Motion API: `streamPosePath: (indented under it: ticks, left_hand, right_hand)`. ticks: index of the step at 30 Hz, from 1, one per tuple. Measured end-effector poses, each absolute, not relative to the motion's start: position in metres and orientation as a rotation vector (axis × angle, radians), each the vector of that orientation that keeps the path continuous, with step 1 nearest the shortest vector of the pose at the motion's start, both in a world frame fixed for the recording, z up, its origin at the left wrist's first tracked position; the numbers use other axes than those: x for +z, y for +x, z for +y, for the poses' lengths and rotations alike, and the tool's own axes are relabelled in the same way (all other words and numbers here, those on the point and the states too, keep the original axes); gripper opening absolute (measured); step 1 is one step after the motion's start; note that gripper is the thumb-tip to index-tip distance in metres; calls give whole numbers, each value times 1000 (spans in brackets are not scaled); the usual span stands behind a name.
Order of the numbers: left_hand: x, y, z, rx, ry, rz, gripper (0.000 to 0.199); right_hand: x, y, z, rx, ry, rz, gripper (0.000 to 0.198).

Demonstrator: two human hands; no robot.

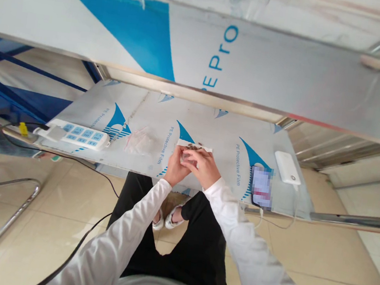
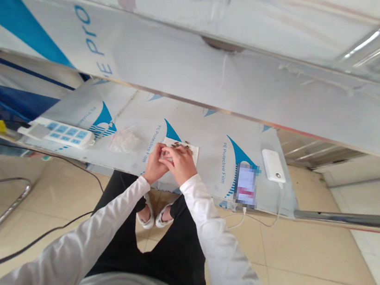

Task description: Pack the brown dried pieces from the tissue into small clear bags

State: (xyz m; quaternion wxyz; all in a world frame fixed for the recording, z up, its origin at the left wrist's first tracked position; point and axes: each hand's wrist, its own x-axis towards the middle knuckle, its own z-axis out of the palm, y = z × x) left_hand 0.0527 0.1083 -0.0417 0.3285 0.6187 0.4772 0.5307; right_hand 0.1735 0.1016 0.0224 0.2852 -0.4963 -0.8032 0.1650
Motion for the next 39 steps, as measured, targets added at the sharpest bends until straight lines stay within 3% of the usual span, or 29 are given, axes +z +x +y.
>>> streamPosePath:
  ticks: [3, 8, 10, 13, 17, 39]
  left_hand:
    - [-33, 42, 103, 1361, 1587, 1159, 45]
    - [-13, 31, 94, 1344, 1359, 1062, 20]
    - [-6, 33, 92, 1339, 1199, 1030, 24]
    - [-2, 40, 89, 1431, 1106, 1055, 28]
    - [-4, 43, 87, 1520, 1118, 1109, 27]
    - [8, 30, 84, 1267, 1120, 976, 28]
  right_hand:
    - [29, 186, 104, 463, -1324, -2144, 22]
    - [37, 197, 99, 621, -1235, -1986, 5]
    - [32, 193, 95, 698, -1216, -1796, 14]
    - [17, 181, 91, 948, -1259, -1394, 41]
    - [5, 172, 89, 1215, -1280, -1055, 41]
    - [21, 176, 76, 1254, -1245, -1065, 37]
